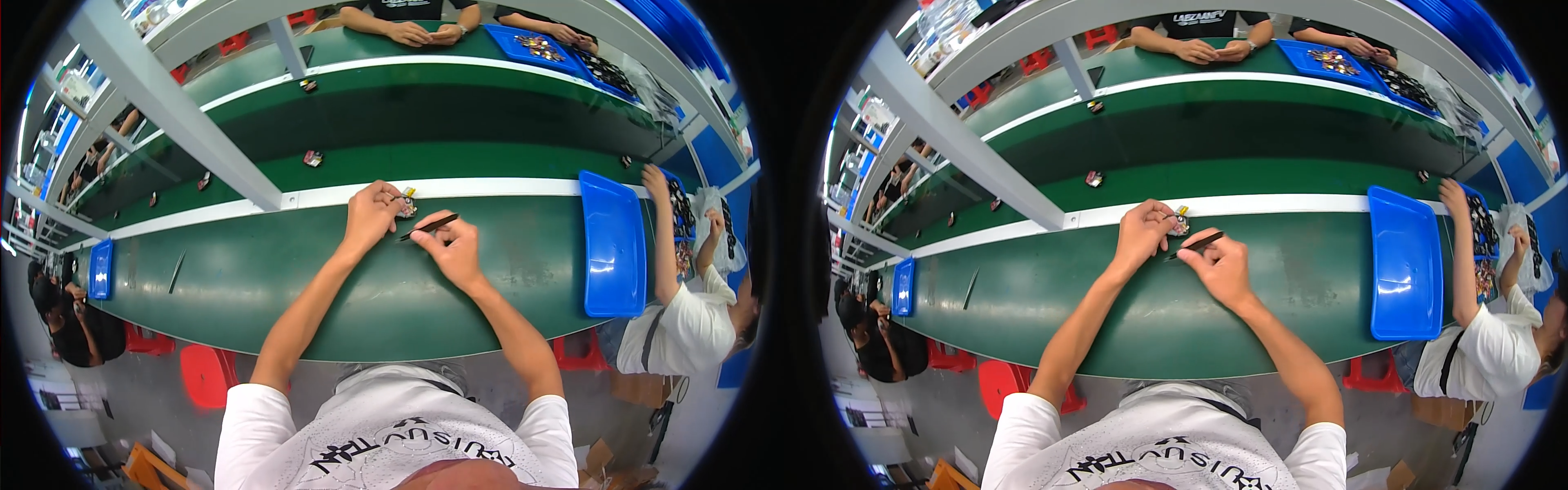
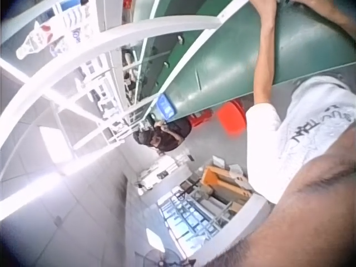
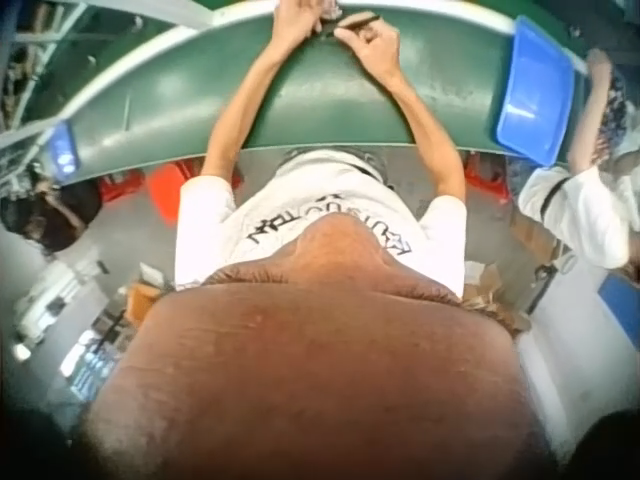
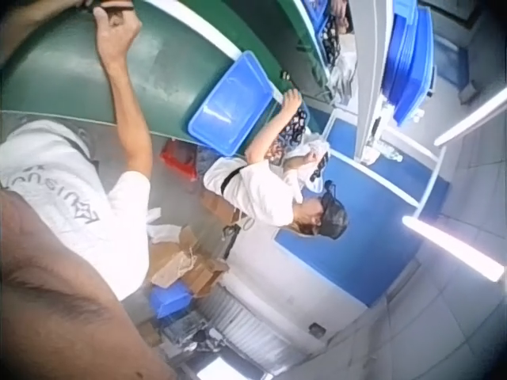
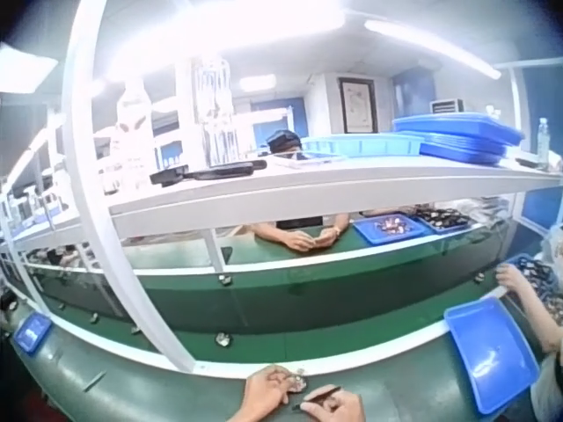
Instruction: Using tweezers to precisely assemble and position small electronic parts onto a circuit board assembly.
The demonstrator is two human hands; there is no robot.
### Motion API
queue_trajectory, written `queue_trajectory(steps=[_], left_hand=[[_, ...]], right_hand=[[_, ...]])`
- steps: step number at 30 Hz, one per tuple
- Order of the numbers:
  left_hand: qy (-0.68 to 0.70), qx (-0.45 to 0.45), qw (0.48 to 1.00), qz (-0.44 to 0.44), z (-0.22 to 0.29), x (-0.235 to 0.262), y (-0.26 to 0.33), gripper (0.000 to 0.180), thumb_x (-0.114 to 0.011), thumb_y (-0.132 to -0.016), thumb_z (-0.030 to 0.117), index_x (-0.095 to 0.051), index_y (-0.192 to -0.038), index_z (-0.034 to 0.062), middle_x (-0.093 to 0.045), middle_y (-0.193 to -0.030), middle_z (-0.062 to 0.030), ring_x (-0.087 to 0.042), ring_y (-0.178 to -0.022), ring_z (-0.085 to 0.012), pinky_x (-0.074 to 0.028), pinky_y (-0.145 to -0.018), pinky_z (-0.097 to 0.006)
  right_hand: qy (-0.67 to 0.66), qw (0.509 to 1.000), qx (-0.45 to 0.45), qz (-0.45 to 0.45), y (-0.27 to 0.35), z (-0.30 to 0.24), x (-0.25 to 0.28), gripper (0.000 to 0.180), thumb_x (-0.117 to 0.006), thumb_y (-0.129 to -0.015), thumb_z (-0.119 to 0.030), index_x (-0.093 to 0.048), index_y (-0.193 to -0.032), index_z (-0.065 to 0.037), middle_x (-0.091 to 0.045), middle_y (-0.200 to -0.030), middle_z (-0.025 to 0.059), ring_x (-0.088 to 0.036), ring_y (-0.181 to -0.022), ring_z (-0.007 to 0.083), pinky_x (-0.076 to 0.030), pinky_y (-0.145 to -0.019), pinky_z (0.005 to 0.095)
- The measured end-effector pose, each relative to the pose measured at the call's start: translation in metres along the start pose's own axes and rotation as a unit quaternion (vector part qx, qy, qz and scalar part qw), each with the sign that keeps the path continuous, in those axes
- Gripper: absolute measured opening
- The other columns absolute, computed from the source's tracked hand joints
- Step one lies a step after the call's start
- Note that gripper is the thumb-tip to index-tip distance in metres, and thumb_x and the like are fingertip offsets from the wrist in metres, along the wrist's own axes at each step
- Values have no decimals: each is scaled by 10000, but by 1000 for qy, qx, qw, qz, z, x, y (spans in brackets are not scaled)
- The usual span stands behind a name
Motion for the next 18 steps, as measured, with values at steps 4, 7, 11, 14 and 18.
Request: queue_trajectory(steps=[4, 7, 11, 14, 18], left_hand=[[12, -8, 999, 41, -20, 14, 38, 147, -691, -917, 25, -667, -1036, -60, -715, -808, -67, -574, -529, -62, -427, -454, -217], [51, -7, 998, 31, -21, 17, 49, 135, -688, -930, 23, -677, -1037, -60, -710, -812, -64, -560, -550, -49, -434, -483, -212], [31, -47, 997, 47, -24, 14, 49, 114, -684, -926, 16, -687, -1014, -57, -706, -780, -53, -548, -537, -43, -429, -469, -215], [25, -59, 997, 49, -26, 13, 49, 102, -683, -918, 8, -692, -995, -60, -704, -753, -47, -551, -530, -40, -427, -466, -215], [13, -93, 994, 63, -26, 14, 52, 98, -686, -910, 3, -697, -984, -61, -699, -728, -45, -560, -528, -41, -420, -463, -214]], right_hand=[[-33, 999, -40, 6, -8, 7, 7, 127, -796, -851, -7, -706, -940, 7, -486, -603, -98, -359, -528, -18, -258, -477, 197], [-13, 999, -31, 8, -9, 3, 8, 121, -800, -844, -1, -710, -924, 6, -489, -578, -86, -368, -506, -15, -261, -469, 201], [47, 999, 12, -20, -6, 2, 3, 120, -804, -837, -2, -717, -921, 4, -467, -536, -76, -360, -472, -3, -252, -458, 211], [79, 996, 40, -20, -3, -1, 1, 128, -810, -830, -3, -722, -922, 5, -469, -525, -65, -357, -460, 2, -246, -452, 215], [87, 996, 29, -18, -2, -2, 0, 128, -813, -825, -2, -724, -918, 7, -481, -526, -58, -358, -460, 4, -246, -451, 216]])
Point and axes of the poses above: each hand's wrist, its own y-axis away from the middle knuckle, its own x-axis out of the back of the hand, z = x × y, the point moved 3 cm from there along -y, towards the middle knuckle
